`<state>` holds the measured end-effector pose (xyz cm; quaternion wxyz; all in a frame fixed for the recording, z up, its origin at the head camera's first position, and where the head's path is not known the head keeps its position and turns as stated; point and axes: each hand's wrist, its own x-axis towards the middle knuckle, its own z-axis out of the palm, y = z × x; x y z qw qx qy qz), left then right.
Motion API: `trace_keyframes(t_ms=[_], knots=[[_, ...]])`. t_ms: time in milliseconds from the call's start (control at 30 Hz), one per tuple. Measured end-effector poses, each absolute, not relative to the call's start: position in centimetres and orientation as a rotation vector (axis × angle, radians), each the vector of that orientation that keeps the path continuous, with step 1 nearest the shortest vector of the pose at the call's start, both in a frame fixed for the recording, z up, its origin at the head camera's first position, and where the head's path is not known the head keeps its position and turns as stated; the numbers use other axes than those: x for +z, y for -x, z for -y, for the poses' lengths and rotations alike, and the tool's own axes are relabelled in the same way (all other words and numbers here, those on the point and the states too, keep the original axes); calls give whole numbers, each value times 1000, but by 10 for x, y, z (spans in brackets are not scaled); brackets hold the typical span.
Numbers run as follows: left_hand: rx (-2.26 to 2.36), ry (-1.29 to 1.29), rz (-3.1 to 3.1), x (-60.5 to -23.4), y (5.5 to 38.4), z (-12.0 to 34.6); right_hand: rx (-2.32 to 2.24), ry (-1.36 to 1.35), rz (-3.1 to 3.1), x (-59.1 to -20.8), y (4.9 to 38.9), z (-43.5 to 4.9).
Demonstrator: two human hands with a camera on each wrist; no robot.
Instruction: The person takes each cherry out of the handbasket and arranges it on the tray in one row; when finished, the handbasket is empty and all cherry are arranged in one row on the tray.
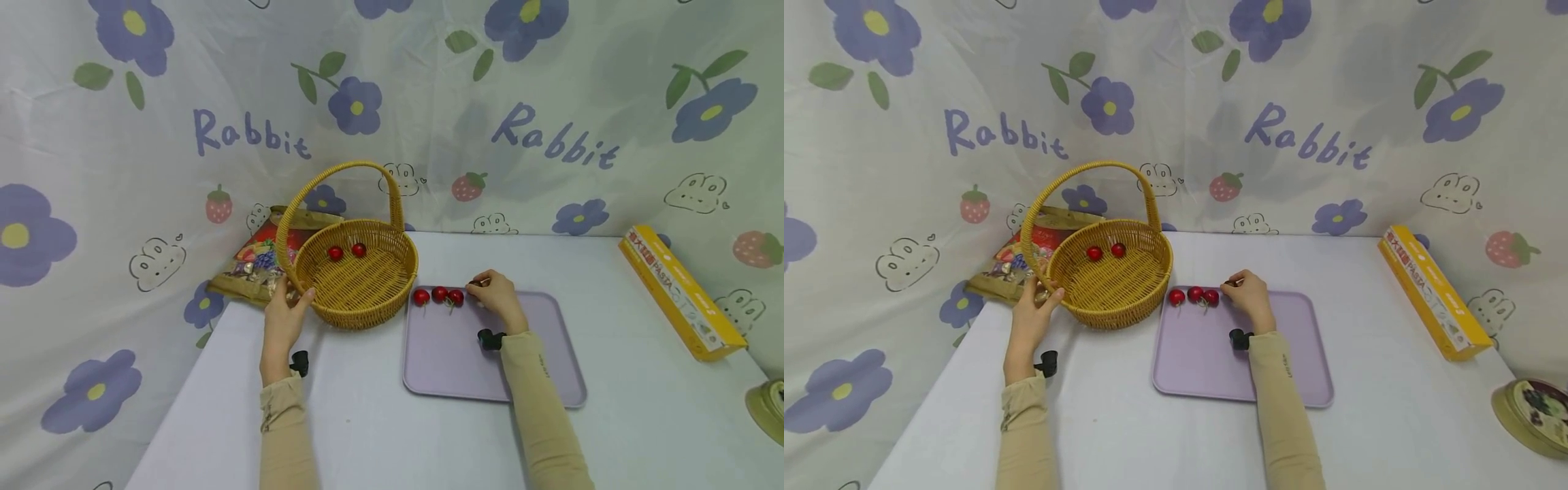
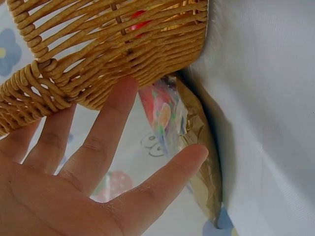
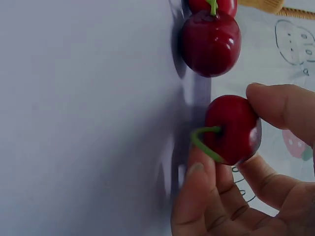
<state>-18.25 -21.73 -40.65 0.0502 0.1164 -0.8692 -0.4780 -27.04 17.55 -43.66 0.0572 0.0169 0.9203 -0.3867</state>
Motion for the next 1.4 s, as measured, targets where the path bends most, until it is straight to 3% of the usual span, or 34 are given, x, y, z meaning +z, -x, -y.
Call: trace_keyframes(t_ms=[1400], knots=[[-1477,-334,2630,-408,184,219,-1189,-148,-2833,-419,267,-176]])
